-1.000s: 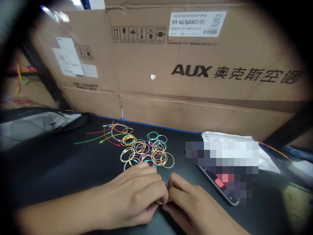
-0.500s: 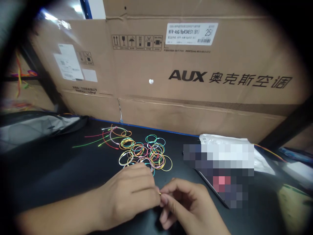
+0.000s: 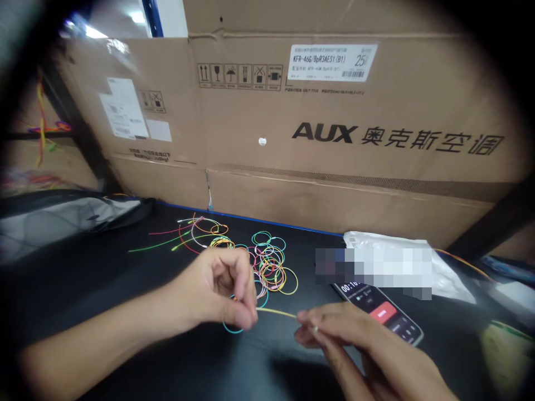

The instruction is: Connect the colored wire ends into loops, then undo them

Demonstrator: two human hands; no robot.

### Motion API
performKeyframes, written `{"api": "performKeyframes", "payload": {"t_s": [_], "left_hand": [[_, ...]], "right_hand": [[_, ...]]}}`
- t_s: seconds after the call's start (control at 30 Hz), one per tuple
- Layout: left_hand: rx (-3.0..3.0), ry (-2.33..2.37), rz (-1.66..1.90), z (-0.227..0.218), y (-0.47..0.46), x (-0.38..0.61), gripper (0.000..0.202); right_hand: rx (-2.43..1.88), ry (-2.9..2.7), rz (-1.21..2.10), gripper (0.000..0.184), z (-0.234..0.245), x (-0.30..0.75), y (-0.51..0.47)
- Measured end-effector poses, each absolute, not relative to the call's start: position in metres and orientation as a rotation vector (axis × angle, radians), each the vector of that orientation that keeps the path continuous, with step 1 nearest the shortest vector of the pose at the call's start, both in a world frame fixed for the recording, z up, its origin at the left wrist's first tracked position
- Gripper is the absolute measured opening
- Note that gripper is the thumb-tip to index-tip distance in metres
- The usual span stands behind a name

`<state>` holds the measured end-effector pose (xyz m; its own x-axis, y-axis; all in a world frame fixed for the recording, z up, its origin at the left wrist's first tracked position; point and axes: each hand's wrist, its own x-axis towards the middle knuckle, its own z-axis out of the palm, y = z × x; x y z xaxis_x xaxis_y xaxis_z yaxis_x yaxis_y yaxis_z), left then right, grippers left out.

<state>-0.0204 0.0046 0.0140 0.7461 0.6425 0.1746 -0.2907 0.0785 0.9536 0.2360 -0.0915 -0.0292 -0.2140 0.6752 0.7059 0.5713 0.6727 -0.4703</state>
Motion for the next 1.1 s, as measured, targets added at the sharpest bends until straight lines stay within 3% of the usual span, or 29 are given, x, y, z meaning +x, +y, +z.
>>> {"api": "performKeyframes", "payload": {"t_s": [0.1,0.23,0.4,0.6,0.7,0.8,1.0,1.1], "left_hand": [[1.231,0.232,0.886,0.023,0.021,-0.029,0.034],[1.236,0.232,1.063,0.035,0.038,-0.044,0.038],[1.347,0.341,1.275,0.051,0.055,-0.069,0.039],[2.111,0.884,1.526,0.055,0.076,-0.097,0.024],[2.668,1.087,1.303,0.047,0.087,-0.105,0.012],[2.987,1.042,0.910,0.036,0.097,-0.105,0.014],[3.071,0.750,0.637,0.010,0.068,-0.060,0.027],[2.997,0.440,0.637,-0.003,0.033,-0.028,0.023]], "right_hand": [[-1.140,-1.698,0.226,0.021,-0.027,0.225,-0.086],[-1.124,-1.871,0.358,0.017,-0.032,0.213,-0.087],[-1.202,-2.077,0.168,0.034,-0.038,0.224,-0.080],[-1.406,-2.127,0.139,0.044,-0.049,0.236,-0.053],[-1.453,-2.123,0.159,0.038,-0.048,0.234,-0.049],[-1.436,-2.190,0.192,0.034,-0.042,0.233,-0.052],[-1.491,-2.313,0.292,0.031,-0.031,0.235,-0.057],[-1.515,-2.336,0.339,0.029,-0.025,0.232,-0.059]]}}
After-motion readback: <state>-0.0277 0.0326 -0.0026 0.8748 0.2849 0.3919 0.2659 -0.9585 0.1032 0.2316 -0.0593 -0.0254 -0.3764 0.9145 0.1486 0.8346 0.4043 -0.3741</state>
